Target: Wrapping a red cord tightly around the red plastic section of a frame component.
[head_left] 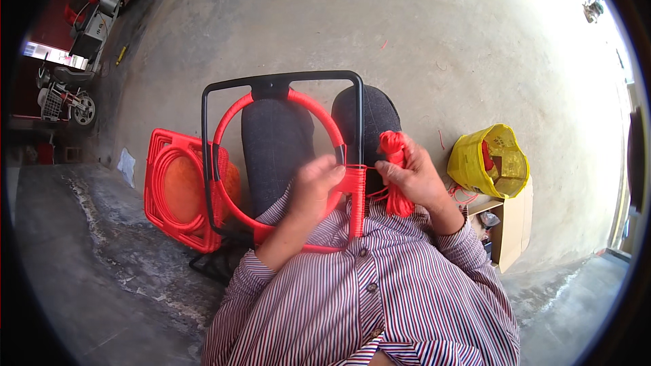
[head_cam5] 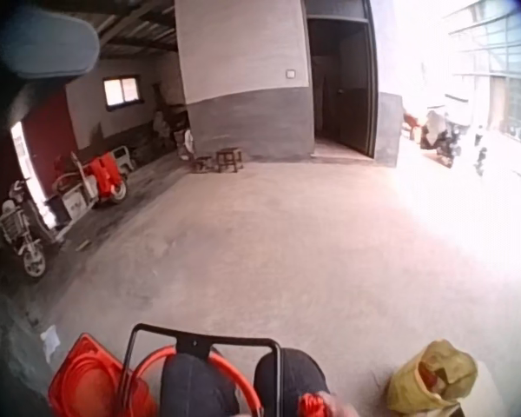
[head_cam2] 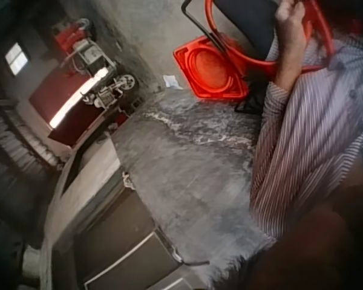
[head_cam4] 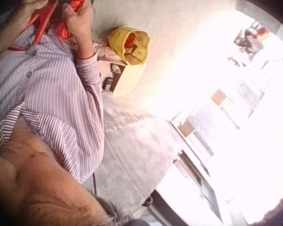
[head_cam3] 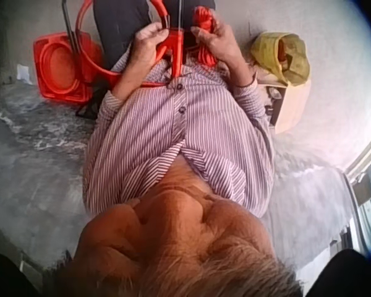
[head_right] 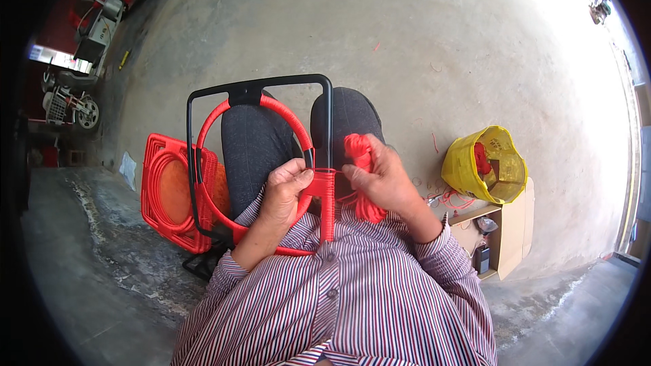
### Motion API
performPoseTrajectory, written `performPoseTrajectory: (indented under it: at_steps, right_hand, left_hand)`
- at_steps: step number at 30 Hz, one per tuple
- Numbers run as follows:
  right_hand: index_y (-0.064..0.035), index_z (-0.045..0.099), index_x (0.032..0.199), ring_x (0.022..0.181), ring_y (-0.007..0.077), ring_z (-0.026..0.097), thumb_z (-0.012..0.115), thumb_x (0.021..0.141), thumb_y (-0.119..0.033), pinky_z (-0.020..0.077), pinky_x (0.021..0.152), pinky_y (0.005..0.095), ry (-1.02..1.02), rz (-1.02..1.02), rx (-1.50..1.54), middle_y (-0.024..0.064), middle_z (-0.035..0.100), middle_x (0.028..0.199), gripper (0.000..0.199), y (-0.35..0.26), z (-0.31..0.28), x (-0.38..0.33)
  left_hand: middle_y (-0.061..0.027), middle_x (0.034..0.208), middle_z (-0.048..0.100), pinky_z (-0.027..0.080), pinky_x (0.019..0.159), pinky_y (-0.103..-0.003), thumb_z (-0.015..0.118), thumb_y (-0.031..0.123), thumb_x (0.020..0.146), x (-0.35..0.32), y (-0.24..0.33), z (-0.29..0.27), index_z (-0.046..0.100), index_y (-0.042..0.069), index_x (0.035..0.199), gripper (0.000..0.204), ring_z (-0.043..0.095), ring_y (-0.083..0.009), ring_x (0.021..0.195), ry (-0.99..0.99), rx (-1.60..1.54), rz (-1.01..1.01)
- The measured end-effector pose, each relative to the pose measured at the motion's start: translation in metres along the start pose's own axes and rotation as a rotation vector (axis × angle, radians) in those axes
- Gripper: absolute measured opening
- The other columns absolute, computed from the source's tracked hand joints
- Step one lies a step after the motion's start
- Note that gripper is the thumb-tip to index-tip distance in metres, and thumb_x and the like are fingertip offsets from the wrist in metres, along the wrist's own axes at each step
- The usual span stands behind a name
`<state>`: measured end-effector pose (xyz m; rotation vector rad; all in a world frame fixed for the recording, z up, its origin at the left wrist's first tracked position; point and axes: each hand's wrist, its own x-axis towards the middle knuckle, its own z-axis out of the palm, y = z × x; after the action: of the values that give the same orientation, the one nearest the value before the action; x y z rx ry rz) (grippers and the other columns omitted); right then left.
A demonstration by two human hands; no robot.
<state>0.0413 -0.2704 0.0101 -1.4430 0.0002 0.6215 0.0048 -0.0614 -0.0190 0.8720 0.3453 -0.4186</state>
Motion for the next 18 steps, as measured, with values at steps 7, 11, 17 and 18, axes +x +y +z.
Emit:
performPoseTrajectory:
  at_steps: [7, 11, 17, 18]
  right_hand:
    - [-0.0046, 0.053, 0.101, 0.061, 0.0075, 0.053, 0.059, 0.083, 0.002, 0.0443, 0.061, 0.0221, -0.013, -0.078, 0.133, -0.001, 0.056, 0.08, 0.02, 0.002, -0.015, -0.009]
    - [-0.0054, 0.055, 0.103, 0.062, 0.0055, 0.053, 0.057, 0.083, -0.001, 0.0464, 0.057, 0.0204, 0.511, -0.119, 0.297, -0.0032, 0.05, 0.07, 0.02, -0.004, -0.109, -0.031]
    - [-0.0054, 0.052, 0.109, 0.065, 0.0099, 0.056, 0.055, 0.095, -0.018, 0.0521, 0.064, 0.026, 1.12, -0.499, 0.521, 0.0024, 0.057, 0.077, 0.019, 0.04, -0.277, -0.108]
    - [-0.0047, 0.052, 0.11, 0.069, 0.0119, 0.057, 0.053, 0.095, -0.019, 0.0526, 0.066, 0.0279, 1.049, -0.459, 0.47, 0.005, 0.059, 0.082, 0.021, 0.033, -0.254, -0.103]
  left_hand:
    - [-0.01, 0.097, 0.065, 0.052, 0.079, -0.027, 0.056, 0.006, 0.091, 0.006, -0.002, -0.005, 0.057, -0.002, 0.107, 0.018, 0.065, -0.0167, 0.083, 0.011, -0.001, -0.054]
    - [-0.0096, 0.098, 0.065, 0.051, 0.079, -0.031, 0.052, 0.016, 0.093, 0.003, 0.013, -0.006, 0.056, 0.0, 0.109, 0.023, 0.064, -0.0206, 0.085, -0.056, -0.27, -0.141]
    - [-0.0106, 0.105, 0.064, 0.047, 0.088, -0.037, 0.05, 0.023, 0.095, 0.01, 0.003, -0.009, 0.057, 0.003, 0.11, 0.025, 0.061, -0.0222, 0.096, 0.003, -0.349, -0.167]
    - [-0.0106, 0.105, 0.064, 0.047, 0.088, -0.037, 0.05, 0.023, 0.095, 0.01, 0.003, -0.007, 0.057, 0.003, 0.11, 0.025, 0.061, -0.0222, 0.096, 0.009, -0.346, -0.164]
